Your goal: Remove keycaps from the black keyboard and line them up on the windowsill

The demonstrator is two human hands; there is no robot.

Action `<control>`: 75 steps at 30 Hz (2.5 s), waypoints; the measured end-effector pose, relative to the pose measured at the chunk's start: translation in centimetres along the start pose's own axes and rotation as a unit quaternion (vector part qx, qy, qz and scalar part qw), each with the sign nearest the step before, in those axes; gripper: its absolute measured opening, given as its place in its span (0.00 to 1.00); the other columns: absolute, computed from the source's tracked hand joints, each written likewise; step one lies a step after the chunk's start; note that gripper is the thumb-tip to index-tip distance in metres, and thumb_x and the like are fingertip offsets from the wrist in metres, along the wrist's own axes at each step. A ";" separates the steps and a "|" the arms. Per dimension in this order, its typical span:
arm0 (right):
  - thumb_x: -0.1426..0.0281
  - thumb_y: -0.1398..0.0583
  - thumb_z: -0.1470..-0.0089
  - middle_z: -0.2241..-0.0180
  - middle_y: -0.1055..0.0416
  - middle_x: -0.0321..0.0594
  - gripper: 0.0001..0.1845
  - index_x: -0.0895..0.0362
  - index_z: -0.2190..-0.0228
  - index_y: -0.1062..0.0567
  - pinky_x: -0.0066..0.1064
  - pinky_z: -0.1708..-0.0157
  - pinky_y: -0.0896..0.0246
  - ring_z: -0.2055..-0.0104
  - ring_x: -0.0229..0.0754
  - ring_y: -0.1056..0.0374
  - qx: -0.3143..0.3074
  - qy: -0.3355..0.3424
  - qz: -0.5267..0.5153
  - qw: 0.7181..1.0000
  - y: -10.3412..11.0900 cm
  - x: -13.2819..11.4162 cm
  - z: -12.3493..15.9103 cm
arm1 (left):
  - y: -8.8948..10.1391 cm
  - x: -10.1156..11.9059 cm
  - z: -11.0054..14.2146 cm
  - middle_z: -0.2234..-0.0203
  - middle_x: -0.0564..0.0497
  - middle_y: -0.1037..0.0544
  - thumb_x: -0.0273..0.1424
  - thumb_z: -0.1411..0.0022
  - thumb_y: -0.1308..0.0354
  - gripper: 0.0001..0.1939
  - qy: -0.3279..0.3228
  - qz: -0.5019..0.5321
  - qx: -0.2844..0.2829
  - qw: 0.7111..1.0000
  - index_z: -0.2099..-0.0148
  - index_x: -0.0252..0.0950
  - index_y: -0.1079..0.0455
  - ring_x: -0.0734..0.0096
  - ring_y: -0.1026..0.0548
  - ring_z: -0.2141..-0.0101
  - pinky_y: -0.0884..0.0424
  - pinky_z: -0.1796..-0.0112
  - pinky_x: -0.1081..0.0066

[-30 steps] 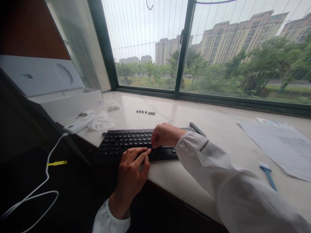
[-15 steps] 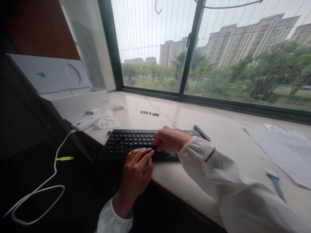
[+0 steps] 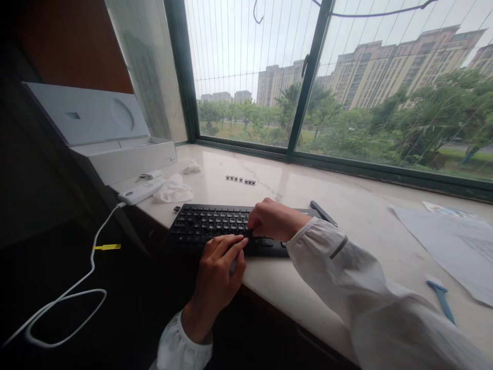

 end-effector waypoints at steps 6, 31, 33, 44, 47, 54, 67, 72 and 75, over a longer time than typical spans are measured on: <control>0.75 0.36 0.55 0.72 0.21 0.38 0.10 0.56 0.67 0.18 0.25 0.68 0.37 0.68 0.39 0.26 -0.013 -0.018 -0.005 1.000 0.0 -0.3 0.0 | -0.1 -0.1 0.0 0.56 0.48 0.22 0.25 0.36 0.48 0.15 0.000 0.009 0.007 1.000 0.50 0.39 0.27 0.63 0.28 0.53 0.33 0.50 0.58; 0.82 0.43 0.55 0.76 0.23 0.41 0.14 0.59 0.72 0.18 0.23 0.74 0.41 0.73 0.37 0.29 -0.008 0.027 0.021 0.999 -0.5 -1.6 -0.2 | 0.0 -0.1 0.3 0.57 0.48 0.22 0.25 0.37 0.47 0.14 0.003 0.010 0.027 1.000 0.51 0.39 0.26 0.63 0.28 0.54 0.34 0.50 0.59; 0.79 0.39 0.55 0.75 0.22 0.40 0.11 0.58 0.71 0.17 0.23 0.72 0.39 0.71 0.39 0.27 -0.014 0.005 -0.005 1.000 -0.5 -0.9 -0.5 | 0.0 -0.1 0.2 0.57 0.48 0.22 0.25 0.37 0.47 0.14 0.004 0.007 0.025 1.000 0.52 0.39 0.26 0.63 0.28 0.54 0.34 0.50 0.59; 0.65 0.34 0.56 0.70 0.20 0.41 0.14 0.59 0.66 0.16 0.27 0.68 0.36 0.65 0.43 0.26 -0.039 -0.027 -0.104 0.993 -1.4 2.7 -1.4 | 0.0 0.6 -1.5 0.59 0.49 0.23 0.28 0.36 0.46 0.12 0.019 -0.047 -0.039 0.998 0.52 0.41 0.26 0.61 0.29 0.57 0.34 0.54 0.57; 0.66 0.34 0.56 0.69 0.20 0.42 0.14 0.59 0.65 0.17 0.27 0.67 0.36 0.65 0.43 0.26 -0.037 -0.032 -0.108 0.993 -1.5 2.8 -1.5 | 0.0 0.8 -1.6 0.59 0.49 0.23 0.29 0.36 0.47 0.12 0.011 -0.058 -0.048 0.997 0.53 0.41 0.25 0.61 0.29 0.56 0.35 0.54 0.56; 0.66 0.33 0.58 0.73 0.21 0.40 0.13 0.58 0.68 0.16 0.27 0.70 0.38 0.68 0.42 0.27 -0.019 -0.051 -0.063 0.997 -0.7 2.3 -1.2 | 0.0 0.9 -1.7 0.59 0.50 0.23 0.31 0.37 0.45 0.12 -0.013 -0.064 -0.051 0.997 0.52 0.42 0.26 0.60 0.29 0.57 0.35 0.54 0.55; 0.58 0.35 0.59 0.74 0.23 0.43 0.21 0.61 0.68 0.16 0.28 0.72 0.41 0.71 0.42 0.31 -0.050 -0.064 -0.117 0.990 -1.0 2.7 -1.0 | -0.7 1.1 -2.3 0.65 0.53 0.18 0.29 0.37 0.46 0.09 -0.037 -0.054 -0.043 0.997 0.64 0.38 0.24 0.65 0.25 0.62 0.35 0.53 0.59; 0.58 0.35 0.60 0.74 0.22 0.41 0.20 0.59 0.69 0.16 0.27 0.71 0.42 0.69 0.42 0.31 -0.038 -0.091 -0.080 0.992 -0.8 2.8 -1.0 | -1.1 1.2 -2.5 0.69 0.51 0.18 0.28 0.37 0.47 0.11 -0.032 -0.058 -0.037 0.997 0.68 0.36 0.25 0.65 0.24 0.65 0.34 0.54 0.59; 0.59 0.35 0.60 0.74 0.22 0.40 0.18 0.57 0.69 0.16 0.27 0.71 0.42 0.68 0.43 0.30 -0.039 -0.099 -0.047 0.993 -0.6 2.4 -1.1 | -1.3 1.1 -2.4 0.69 0.50 0.18 0.27 0.38 0.47 0.10 -0.021 -0.057 -0.029 0.998 0.69 0.35 0.25 0.65 0.23 0.65 0.33 0.55 0.59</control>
Point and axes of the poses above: each hand's wrist, its own z-axis away from the middle knuckle, its own y-axis out of the back of the hand, x = y × z, the point moved 5 cm from there along -z, towards the middle knuckle
